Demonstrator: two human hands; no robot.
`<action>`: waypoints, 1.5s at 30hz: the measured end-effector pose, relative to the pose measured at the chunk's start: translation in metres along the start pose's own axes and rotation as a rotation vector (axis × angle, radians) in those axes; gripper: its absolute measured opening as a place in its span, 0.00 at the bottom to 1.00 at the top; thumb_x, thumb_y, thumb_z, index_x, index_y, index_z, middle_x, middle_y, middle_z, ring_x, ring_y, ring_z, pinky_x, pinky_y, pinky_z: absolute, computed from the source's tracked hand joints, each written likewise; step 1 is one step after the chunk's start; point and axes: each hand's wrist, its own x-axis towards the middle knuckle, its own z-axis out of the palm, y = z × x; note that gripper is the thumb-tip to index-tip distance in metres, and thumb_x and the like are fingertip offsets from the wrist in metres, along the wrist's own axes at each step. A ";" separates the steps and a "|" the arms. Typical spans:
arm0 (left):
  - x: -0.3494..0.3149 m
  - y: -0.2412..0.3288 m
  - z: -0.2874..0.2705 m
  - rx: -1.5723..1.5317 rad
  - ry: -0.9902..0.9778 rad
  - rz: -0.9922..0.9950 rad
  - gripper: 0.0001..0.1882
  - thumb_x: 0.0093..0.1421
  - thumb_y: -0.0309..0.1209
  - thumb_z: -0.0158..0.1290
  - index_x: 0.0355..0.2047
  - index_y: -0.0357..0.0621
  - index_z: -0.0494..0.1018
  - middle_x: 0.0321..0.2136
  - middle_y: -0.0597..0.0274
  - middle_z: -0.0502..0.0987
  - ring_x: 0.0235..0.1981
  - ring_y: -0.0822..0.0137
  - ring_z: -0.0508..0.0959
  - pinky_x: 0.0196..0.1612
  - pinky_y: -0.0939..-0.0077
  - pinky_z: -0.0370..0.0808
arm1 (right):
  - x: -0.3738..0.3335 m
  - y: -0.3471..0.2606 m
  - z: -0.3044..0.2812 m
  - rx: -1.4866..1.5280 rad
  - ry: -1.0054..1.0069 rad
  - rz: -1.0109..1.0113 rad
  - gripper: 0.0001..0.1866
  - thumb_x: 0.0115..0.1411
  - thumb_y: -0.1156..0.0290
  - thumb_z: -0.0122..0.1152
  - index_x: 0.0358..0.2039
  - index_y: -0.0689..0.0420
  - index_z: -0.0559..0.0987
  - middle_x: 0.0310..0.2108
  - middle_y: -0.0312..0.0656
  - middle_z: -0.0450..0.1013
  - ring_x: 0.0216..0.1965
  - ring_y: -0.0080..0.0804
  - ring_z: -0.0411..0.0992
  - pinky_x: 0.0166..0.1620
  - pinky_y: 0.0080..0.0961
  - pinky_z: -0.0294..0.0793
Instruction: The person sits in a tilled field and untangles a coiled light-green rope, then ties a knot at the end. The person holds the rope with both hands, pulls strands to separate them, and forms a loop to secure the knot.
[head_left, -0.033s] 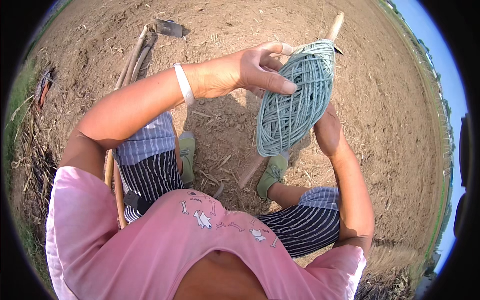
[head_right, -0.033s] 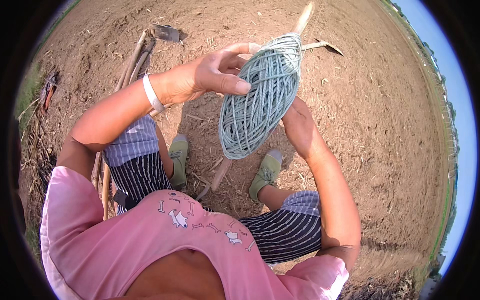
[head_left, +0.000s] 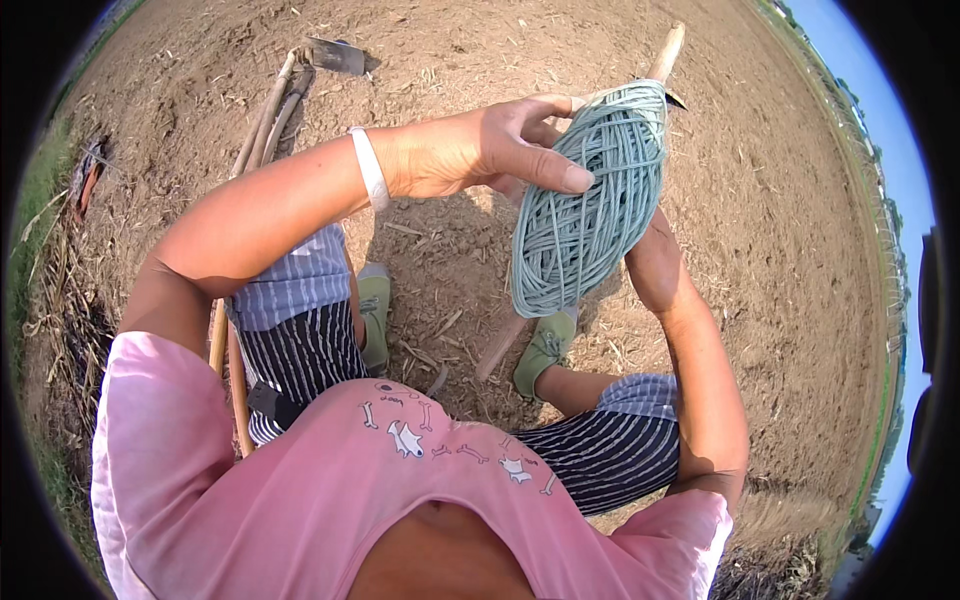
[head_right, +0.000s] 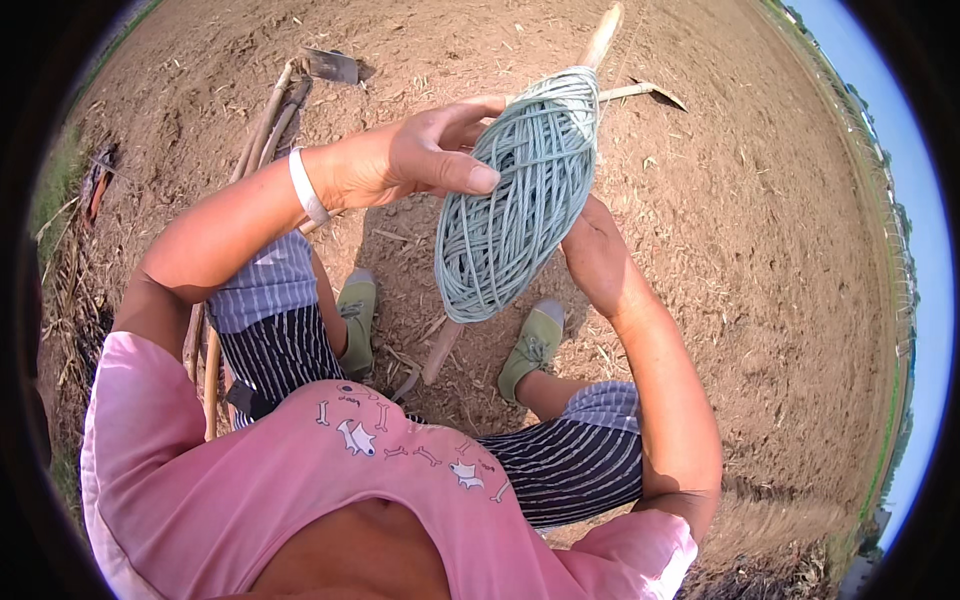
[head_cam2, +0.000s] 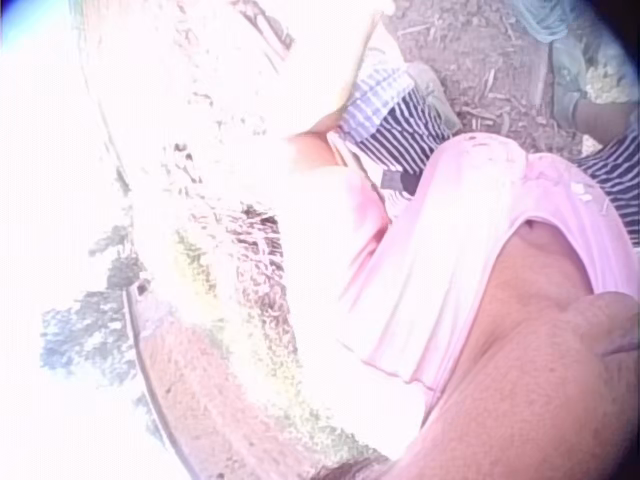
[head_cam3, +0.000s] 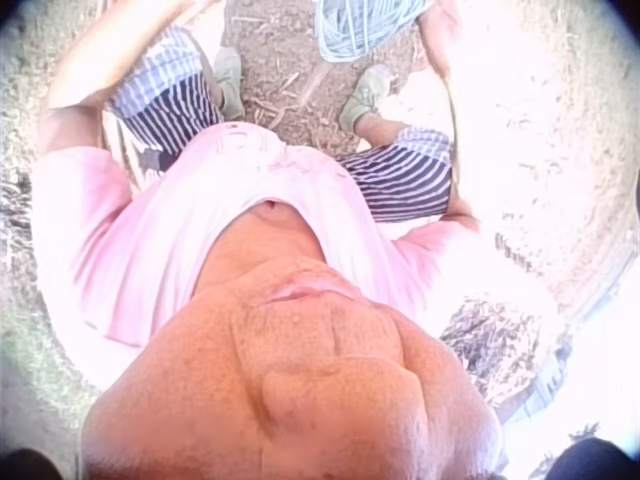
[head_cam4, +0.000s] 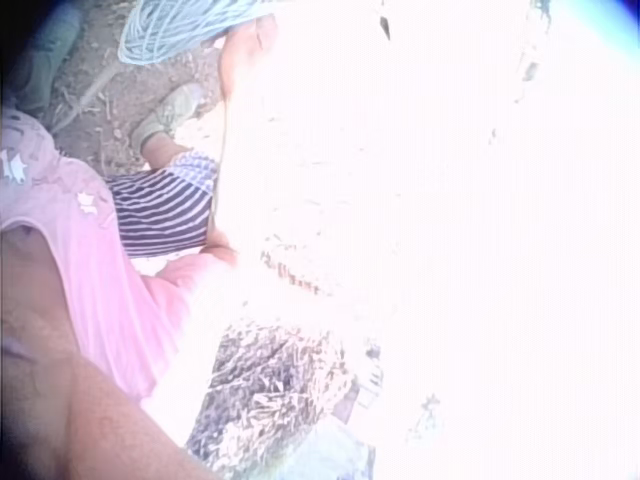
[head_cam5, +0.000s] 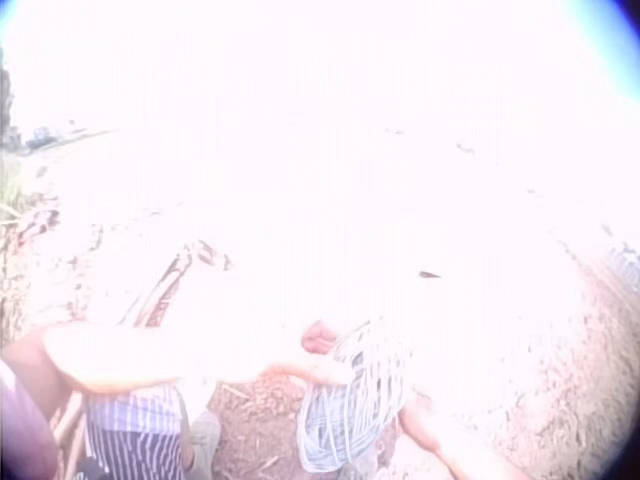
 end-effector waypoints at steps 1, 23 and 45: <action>-0.001 0.001 0.002 -0.015 -0.071 -0.045 0.48 0.48 0.39 0.70 0.64 0.40 0.56 0.49 0.59 0.73 0.48 0.70 0.74 0.54 0.71 0.72 | 0.001 -0.001 0.001 -0.041 -0.049 0.005 0.21 0.68 0.61 0.48 0.55 0.61 0.74 0.48 0.40 0.75 0.46 0.26 0.72 0.49 0.24 0.71; -0.016 0.027 -0.074 -0.050 0.393 0.488 0.23 0.62 0.30 0.54 0.56 0.37 0.65 0.45 0.56 0.78 0.45 0.65 0.80 0.52 0.66 0.78 | 0.011 0.046 -0.050 -0.446 0.171 -0.004 0.19 0.72 0.55 0.44 0.31 0.57 0.72 0.21 0.31 0.63 0.22 0.17 0.61 0.26 0.18 0.63; -0.015 -0.002 -0.062 0.681 0.036 0.140 0.45 0.52 0.42 0.62 0.66 0.44 0.55 0.57 0.52 0.70 0.59 0.59 0.70 0.60 0.61 0.67 | 0.002 0.053 -0.064 -0.756 0.183 0.031 0.14 0.70 0.60 0.49 0.33 0.58 0.72 0.20 0.34 0.65 0.23 0.23 0.62 0.30 0.26 0.67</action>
